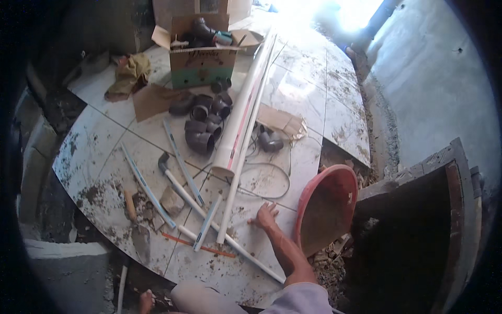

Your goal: The person saws a white PVC pipe using a hand-held saw, fits a coupling onto the end of a pipe, and handles several pipe segments while working in a floor cutout.

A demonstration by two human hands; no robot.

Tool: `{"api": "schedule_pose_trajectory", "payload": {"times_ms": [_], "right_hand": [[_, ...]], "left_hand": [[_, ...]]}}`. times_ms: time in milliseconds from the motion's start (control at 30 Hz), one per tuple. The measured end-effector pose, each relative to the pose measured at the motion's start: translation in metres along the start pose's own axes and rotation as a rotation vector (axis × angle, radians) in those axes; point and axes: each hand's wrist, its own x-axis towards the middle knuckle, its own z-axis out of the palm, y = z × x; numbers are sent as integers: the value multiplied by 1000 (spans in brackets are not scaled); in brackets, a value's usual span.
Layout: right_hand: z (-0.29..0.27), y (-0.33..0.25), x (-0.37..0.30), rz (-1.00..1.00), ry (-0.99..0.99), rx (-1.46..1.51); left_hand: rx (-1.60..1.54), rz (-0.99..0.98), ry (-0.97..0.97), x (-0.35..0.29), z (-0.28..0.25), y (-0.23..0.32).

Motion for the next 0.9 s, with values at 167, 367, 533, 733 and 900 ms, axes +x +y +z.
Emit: {"api": "schedule_pose_trajectory", "payload": {"times_ms": [167, 367, 533, 733, 900], "right_hand": [[4, 1, 6, -16, 42, 5], [4, 5, 2, 38, 1, -29], [11, 3, 10, 112, -41, 40], [19, 17, 18, 190, -97, 54], [9, -12, 10, 156, -102, 65]], "left_hand": [[-270, 247, -223, 31, 40, -16], [-167, 357, -82, -6, 57, 19], [-129, 270, -35, -28, 36, 41], [-78, -19, -75, -31, -20, 53], [339, 354, 332, -136, -69, 167]]}}
